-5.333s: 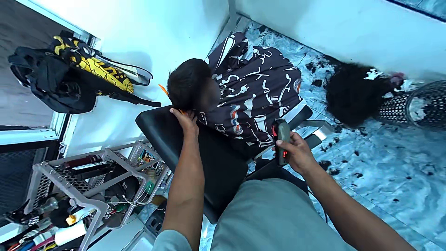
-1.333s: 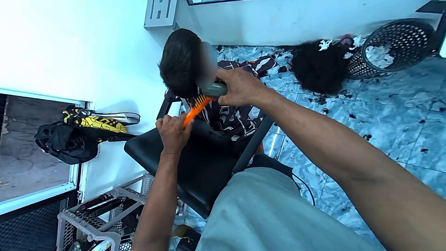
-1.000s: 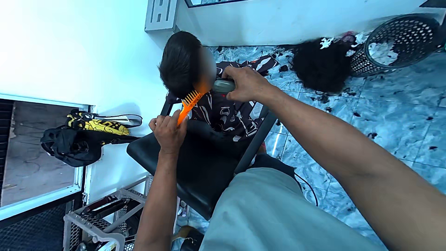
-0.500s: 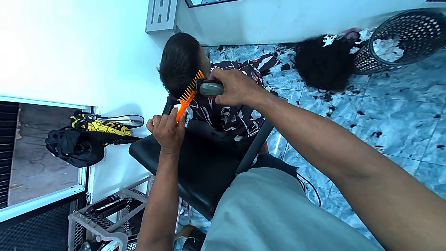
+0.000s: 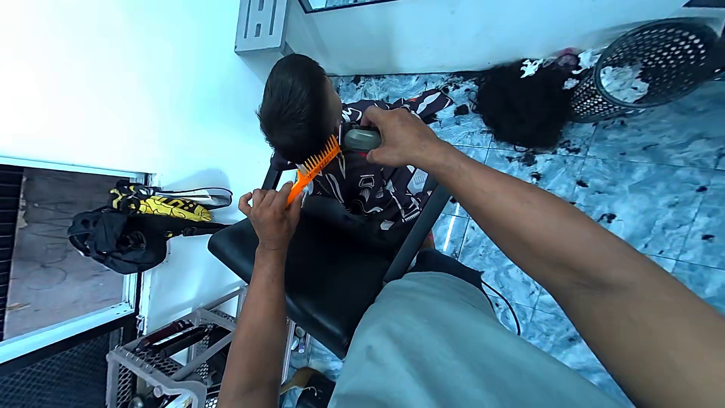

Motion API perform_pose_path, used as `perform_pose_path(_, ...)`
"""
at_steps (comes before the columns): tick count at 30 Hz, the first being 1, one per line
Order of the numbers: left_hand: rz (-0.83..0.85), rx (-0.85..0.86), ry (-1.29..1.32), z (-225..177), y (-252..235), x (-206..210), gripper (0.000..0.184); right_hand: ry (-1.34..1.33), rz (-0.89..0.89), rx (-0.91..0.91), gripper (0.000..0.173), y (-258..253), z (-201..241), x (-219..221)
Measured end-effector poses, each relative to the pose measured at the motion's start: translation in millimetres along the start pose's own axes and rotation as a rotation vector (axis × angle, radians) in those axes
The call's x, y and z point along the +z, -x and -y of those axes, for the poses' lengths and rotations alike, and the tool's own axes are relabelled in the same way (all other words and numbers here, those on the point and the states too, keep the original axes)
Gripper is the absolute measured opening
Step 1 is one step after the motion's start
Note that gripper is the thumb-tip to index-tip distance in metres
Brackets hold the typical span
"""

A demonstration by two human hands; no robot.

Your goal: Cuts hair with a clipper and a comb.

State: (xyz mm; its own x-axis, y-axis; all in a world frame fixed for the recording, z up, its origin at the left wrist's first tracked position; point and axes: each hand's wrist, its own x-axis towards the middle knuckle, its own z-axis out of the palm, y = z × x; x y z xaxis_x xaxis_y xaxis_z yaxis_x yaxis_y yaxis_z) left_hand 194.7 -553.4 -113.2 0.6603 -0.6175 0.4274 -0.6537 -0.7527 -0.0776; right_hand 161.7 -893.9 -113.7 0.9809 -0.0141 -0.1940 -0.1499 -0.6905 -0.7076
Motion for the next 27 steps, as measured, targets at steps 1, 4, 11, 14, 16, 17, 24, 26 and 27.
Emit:
perform_pose_path(1, -0.034, 0.004, -0.003, -1, -2, -1, 0.030, 0.002, -0.001, -0.005, 0.054, -1, 1, 1)
perform_pose_path(4, -0.100, 0.004, -0.006, -5, -6, -3, 0.030, 0.010, 0.002, -0.001, 0.055, -5, 6, 1)
perform_pose_path(11, -0.146, 0.002, -0.033, -10, -8, -4, 0.029, -0.051, 0.011, -0.095, 0.053, -8, 17, 2)
perform_pose_path(14, 0.049, 0.025, 0.007, -7, -3, -6, 0.030, -0.136, 0.035, -0.161, 0.051, -7, 14, 3)
perform_pose_path(16, 0.137, 0.011, 0.040, -3, -1, -5, 0.031, -0.090, 0.045, -0.091, 0.051, -3, 13, -1)
perform_pose_path(17, 0.119, -0.008, 0.056, -1, -1, -5, 0.031, -0.065, 0.051, -0.048, 0.052, -1, 14, -4)
perform_pose_path(24, -0.106, -0.073, 0.148, 0, -20, -15, 0.030, 0.017, 0.038, -0.026, 0.051, 1, 25, -17)
perform_pose_path(26, -0.131, -0.055, 0.138, 0, -22, -17, 0.029, 0.035, 0.027, -0.032, 0.051, 1, 30, -20)
perform_pose_path(27, -0.141, -0.047, 0.133, 1, -23, -17, 0.029, 0.044, 0.022, -0.031, 0.051, 2, 32, -21)
